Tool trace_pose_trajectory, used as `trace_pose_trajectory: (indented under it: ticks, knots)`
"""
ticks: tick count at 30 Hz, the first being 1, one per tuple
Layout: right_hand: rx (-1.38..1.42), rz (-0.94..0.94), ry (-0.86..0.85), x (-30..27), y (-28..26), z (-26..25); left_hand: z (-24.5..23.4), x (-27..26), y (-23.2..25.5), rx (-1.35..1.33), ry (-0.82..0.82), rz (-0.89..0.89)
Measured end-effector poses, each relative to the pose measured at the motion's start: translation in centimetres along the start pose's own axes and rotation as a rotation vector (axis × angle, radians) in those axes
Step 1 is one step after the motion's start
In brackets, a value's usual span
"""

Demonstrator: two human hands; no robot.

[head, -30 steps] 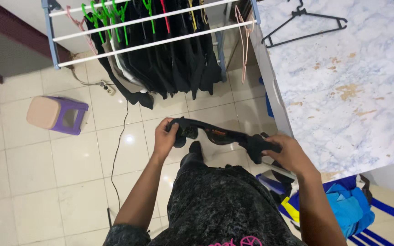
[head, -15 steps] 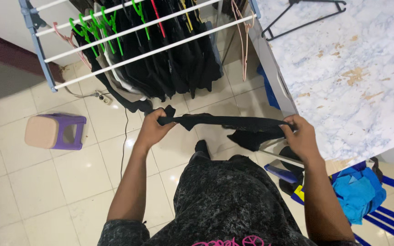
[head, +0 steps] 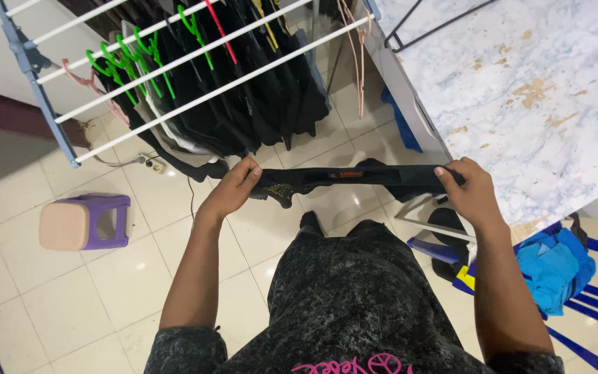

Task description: The person takes garments from a pile on a blue chair, places each on a hanger, and hangs them on a drying rack. They handle a black t-shirt and a white jersey, smoothing each before hanging.

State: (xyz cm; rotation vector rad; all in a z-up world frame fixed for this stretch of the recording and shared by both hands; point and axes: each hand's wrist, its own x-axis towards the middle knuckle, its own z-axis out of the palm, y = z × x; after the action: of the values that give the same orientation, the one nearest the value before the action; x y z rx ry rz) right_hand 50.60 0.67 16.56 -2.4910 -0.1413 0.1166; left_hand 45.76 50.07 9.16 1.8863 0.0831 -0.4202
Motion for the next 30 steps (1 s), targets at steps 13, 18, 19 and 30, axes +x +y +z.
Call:
trace_pose_trajectory:
  ticks: [13, 18, 19, 30]
  knots:
    - [0.022, 0.136, -0.002, -2.3, -2.6, -5.4, -2.5, 1.8, 5.6, 0.042, 0.264, 0.172]
    - [-0.046, 0.292, -0.086, -4.0, -3.5, -7.9, -3.0, 2.4, 9.0, 0.154, -0.219, 0.147]
    - [-0.014, 0.33, -0.122, -4.2, -3.8, -8.4, -2.9, 2.8, 9.7, 0.199, -0.256, 0.213]
    - [-0.366, 0.762, -0.623, -5.6, 2.3, -15.4, 2.7, 8.7, 18.5, 0.287, -0.388, 0.128]
